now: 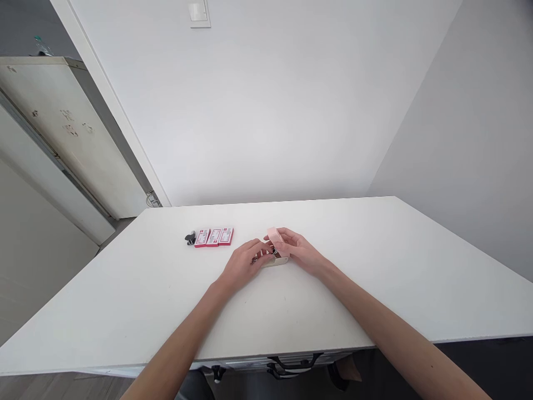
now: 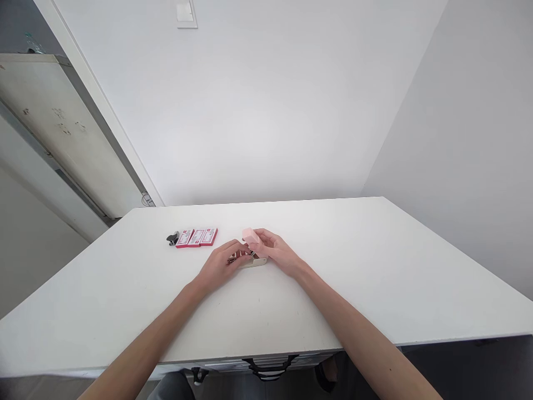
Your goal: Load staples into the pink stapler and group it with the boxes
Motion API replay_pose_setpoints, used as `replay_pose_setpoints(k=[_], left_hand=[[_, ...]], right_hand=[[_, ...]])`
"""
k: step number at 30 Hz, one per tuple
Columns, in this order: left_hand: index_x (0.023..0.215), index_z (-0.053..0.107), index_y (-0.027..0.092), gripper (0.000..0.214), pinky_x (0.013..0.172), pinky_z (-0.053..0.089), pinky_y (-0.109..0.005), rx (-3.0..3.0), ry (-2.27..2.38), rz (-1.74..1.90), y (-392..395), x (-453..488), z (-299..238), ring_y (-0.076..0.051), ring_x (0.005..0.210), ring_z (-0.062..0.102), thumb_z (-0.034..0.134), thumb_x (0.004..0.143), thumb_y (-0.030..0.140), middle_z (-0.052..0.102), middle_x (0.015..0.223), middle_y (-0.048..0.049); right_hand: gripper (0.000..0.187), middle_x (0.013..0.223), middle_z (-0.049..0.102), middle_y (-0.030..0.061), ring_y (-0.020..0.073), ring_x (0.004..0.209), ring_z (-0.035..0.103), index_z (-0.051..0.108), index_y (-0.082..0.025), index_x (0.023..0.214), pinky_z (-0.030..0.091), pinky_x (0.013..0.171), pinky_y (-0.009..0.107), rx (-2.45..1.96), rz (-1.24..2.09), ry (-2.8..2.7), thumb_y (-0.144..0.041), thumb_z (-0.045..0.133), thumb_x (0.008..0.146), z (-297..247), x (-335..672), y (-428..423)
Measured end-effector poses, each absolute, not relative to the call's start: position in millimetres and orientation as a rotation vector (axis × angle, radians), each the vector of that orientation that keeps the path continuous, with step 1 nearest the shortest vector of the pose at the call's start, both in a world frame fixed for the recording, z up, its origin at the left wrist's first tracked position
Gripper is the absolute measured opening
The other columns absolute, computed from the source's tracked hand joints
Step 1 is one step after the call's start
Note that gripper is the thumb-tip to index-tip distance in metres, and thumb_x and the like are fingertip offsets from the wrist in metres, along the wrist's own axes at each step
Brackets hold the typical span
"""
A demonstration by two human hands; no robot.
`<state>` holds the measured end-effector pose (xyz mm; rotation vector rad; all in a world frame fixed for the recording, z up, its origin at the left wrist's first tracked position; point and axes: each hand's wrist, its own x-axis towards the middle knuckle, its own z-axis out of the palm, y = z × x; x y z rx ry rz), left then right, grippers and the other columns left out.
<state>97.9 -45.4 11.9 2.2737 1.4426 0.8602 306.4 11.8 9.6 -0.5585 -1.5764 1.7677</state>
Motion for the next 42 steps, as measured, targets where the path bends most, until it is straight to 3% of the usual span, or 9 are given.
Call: replay_pose_setpoints(k=[13,20,27,37,42], left_hand=[[0.111,0.067,0.026,0.034,0.07,0.046,-0.03,2.447,1.379,0.775,-46,95,9,-0.017,0.078,0.056,0.034,0.105,0.031,0.058,0.102,-0.0058],[0.109,0.067,0.027,0.03,0.07,0.045,-0.029,2.436,1.36,0.751,-48,94,13,-0.016,0.078,0.055,0.038,0.103,0.03,0.057,0.102,-0.0049],[0.103,0.067,0.027,0.027,0.066,0.045,-0.029,2.353,1.335,0.769,-52,95,16,-0.016,0.073,0.054,0.042,0.102,0.034,0.059,0.1,-0.0041],[0.104,0.066,0.028,0.023,0.069,0.045,-0.028,2.267,1.242,0.747,-53,96,17,-0.017,0.082,0.058,0.044,0.103,0.036,0.06,0.109,-0.004],[0.101,0.064,0.026,0.024,0.068,0.043,-0.028,2.217,1.242,0.78,-53,98,19,-0.016,0.079,0.054,0.044,0.103,0.039,0.058,0.102,-0.004]], right_hand=[[0.04,0.109,0.068,0.0057,0.0244,0.105,0.061,0.066,-0.027,0.115,0.049,0.09,0.039,-0.516,1.752,-1.653,-0.051,0.075,0.084,14,308,10],[0.039,0.119,0.068,0.0074,0.0246,0.107,0.062,0.066,-0.027,0.116,0.048,0.094,0.041,-0.466,1.808,-1.66,-0.05,0.076,0.085,11,310,15],[0.038,0.097,0.068,0.0047,0.0251,0.101,0.064,0.066,-0.025,0.108,0.048,0.091,0.042,-0.441,1.824,-1.691,-0.053,0.076,0.084,11,313,15],[0.039,0.094,0.066,0.0044,0.0226,0.09,0.059,0.068,-0.026,0.113,0.046,0.082,0.036,-0.416,1.853,-1.762,-0.055,0.072,0.086,11,314,16],[0.038,0.097,0.065,0.0049,0.0224,0.092,0.059,0.068,-0.026,0.11,0.048,0.08,0.035,-0.418,1.878,-1.725,-0.053,0.075,0.085,11,315,16]])
